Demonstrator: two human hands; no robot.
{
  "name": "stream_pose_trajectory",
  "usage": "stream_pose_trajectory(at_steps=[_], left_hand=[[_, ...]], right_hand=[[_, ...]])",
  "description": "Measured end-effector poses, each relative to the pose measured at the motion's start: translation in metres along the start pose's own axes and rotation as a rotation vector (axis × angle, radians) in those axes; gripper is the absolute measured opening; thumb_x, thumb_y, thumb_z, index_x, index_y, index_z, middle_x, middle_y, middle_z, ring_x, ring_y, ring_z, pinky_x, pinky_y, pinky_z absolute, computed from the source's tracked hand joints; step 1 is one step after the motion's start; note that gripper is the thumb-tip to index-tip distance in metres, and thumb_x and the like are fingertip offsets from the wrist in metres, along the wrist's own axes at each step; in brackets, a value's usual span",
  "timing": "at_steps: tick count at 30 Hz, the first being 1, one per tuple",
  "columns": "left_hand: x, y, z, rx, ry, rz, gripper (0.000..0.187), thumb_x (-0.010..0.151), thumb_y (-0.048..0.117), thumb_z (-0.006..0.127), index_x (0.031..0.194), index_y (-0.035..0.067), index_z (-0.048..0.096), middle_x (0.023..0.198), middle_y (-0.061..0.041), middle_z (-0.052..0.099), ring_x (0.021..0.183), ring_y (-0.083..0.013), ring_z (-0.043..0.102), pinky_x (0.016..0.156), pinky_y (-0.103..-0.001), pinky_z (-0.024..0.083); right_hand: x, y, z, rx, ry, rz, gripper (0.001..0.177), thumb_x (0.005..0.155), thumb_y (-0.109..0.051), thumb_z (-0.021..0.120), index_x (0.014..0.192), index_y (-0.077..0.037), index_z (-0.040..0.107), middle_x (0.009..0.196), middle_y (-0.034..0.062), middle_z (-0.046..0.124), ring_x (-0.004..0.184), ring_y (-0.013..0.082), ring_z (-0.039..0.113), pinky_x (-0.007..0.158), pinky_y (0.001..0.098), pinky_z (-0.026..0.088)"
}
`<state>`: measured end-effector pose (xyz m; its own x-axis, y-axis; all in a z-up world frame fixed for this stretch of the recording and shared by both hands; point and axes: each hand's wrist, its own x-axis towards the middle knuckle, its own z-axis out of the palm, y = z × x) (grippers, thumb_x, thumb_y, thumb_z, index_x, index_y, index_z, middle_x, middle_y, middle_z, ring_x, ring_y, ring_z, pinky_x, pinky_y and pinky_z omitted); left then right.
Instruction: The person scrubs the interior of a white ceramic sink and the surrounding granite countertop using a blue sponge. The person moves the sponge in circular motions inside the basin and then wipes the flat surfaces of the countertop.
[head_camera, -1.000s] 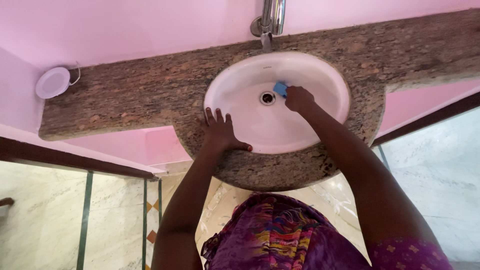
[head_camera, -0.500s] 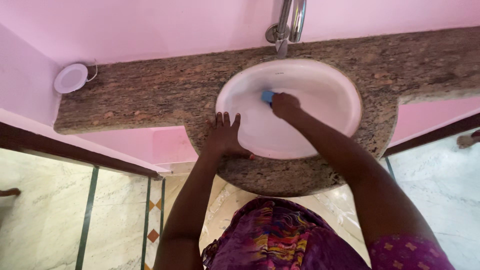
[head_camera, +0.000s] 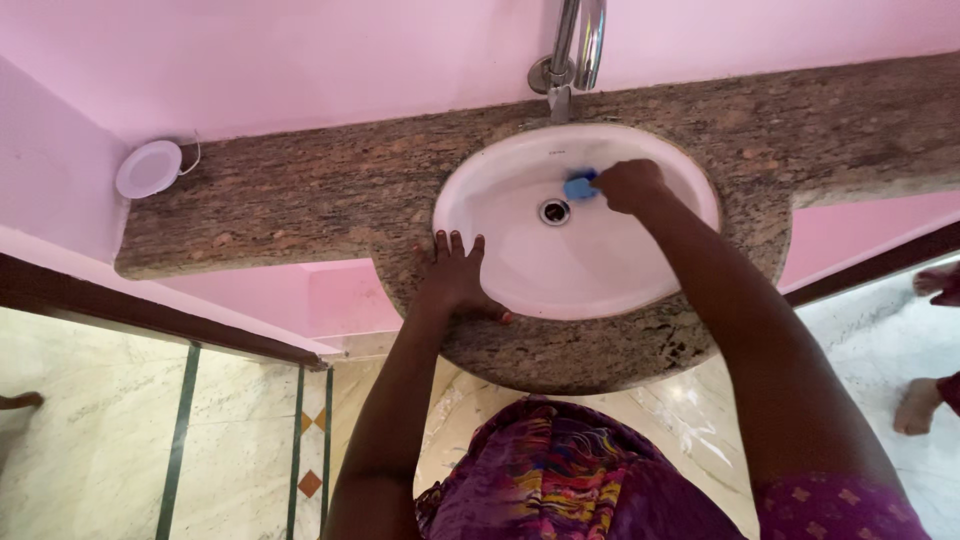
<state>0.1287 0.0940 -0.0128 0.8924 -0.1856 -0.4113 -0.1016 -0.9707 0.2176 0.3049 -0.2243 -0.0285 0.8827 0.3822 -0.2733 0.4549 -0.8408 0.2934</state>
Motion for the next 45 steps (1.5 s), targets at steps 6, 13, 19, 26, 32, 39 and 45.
stream_pose_trajectory(at_steps=[6,13,19,26,32,39,45], left_hand=[[0.003,0.001,0.0,-0.007,-0.001,-0.006,0.165,0.033,0.075,0.091,0.166,0.016,0.013,0.169,-0.032,0.004,0.156,-0.052,-0.004,0.113,-0.08,-0.004],[0.001,0.0,0.0,0.014,0.004,-0.009,0.165,0.034,0.078,0.09,0.165,0.016,0.012,0.168,-0.031,0.005,0.156,-0.0507,-0.002,0.116,-0.078,-0.003],[0.003,0.001,0.002,0.039,0.013,0.003,0.162,0.035,0.08,0.088,0.166,0.016,0.015,0.169,-0.029,0.008,0.157,-0.0508,-0.001,0.116,-0.079,-0.003],[-0.012,0.034,-0.002,0.032,-0.021,-0.011,0.162,0.035,0.085,0.085,0.163,0.015,0.015,0.169,-0.025,0.006,0.155,-0.0517,-0.003,0.114,-0.081,0.0],[-0.062,0.082,0.035,-0.035,0.142,-0.061,0.105,0.086,0.047,0.078,0.16,-0.005,0.024,0.165,-0.036,0.013,0.148,-0.0631,0.012,0.111,-0.081,0.022],[-0.098,0.119,0.046,-0.085,0.043,-0.088,0.076,0.092,0.015,0.069,0.152,-0.012,0.031,0.162,-0.041,0.017,0.148,-0.0626,0.018,0.113,-0.063,0.039],[-0.099,0.122,0.05,-0.138,0.074,-0.138,0.097,0.081,0.029,0.086,0.15,-0.012,0.031,0.16,-0.037,0.019,0.149,-0.0562,0.019,0.118,-0.057,0.035]], right_hand=[[-0.009,-0.037,-0.044,0.025,0.143,-0.148,0.045,0.108,-0.034,0.049,0.151,-0.047,0.048,0.103,0.0084,0.073,0.087,0.0279,0.074,0.071,0.0457,0.06],[0.021,-0.028,0.0,0.057,0.043,-0.079,0.058,0.097,-0.021,0.056,0.148,-0.049,0.052,0.112,0.0076,0.075,0.099,0.0291,0.073,0.079,0.0471,0.06],[0.001,0.027,0.041,0.378,0.103,0.218,0.038,0.097,-0.021,0.056,0.132,-0.023,0.07,0.116,0.0153,0.075,0.104,0.0379,0.071,0.086,0.0528,0.058],[0.028,-0.006,0.076,0.422,0.021,0.214,0.027,0.094,-0.019,0.059,0.109,-0.007,0.078,0.118,0.0184,0.074,0.109,0.0395,0.07,0.092,0.0518,0.057],[0.02,-0.015,0.045,0.466,0.087,0.32,0.028,0.093,-0.02,0.061,0.115,-0.009,0.075,0.117,0.0171,0.074,0.108,0.0364,0.071,0.087,0.0508,0.059],[0.054,-0.092,0.037,0.61,0.212,-0.032,0.032,0.089,-0.019,0.063,0.12,-0.014,0.073,0.115,0.0172,0.073,0.105,0.037,0.071,0.09,0.0512,0.057],[0.068,-0.15,0.052,0.667,0.27,-0.059,0.027,0.097,-0.019,0.058,0.114,-0.006,0.075,0.116,0.0213,0.074,0.109,0.0401,0.07,0.096,0.0522,0.055]])
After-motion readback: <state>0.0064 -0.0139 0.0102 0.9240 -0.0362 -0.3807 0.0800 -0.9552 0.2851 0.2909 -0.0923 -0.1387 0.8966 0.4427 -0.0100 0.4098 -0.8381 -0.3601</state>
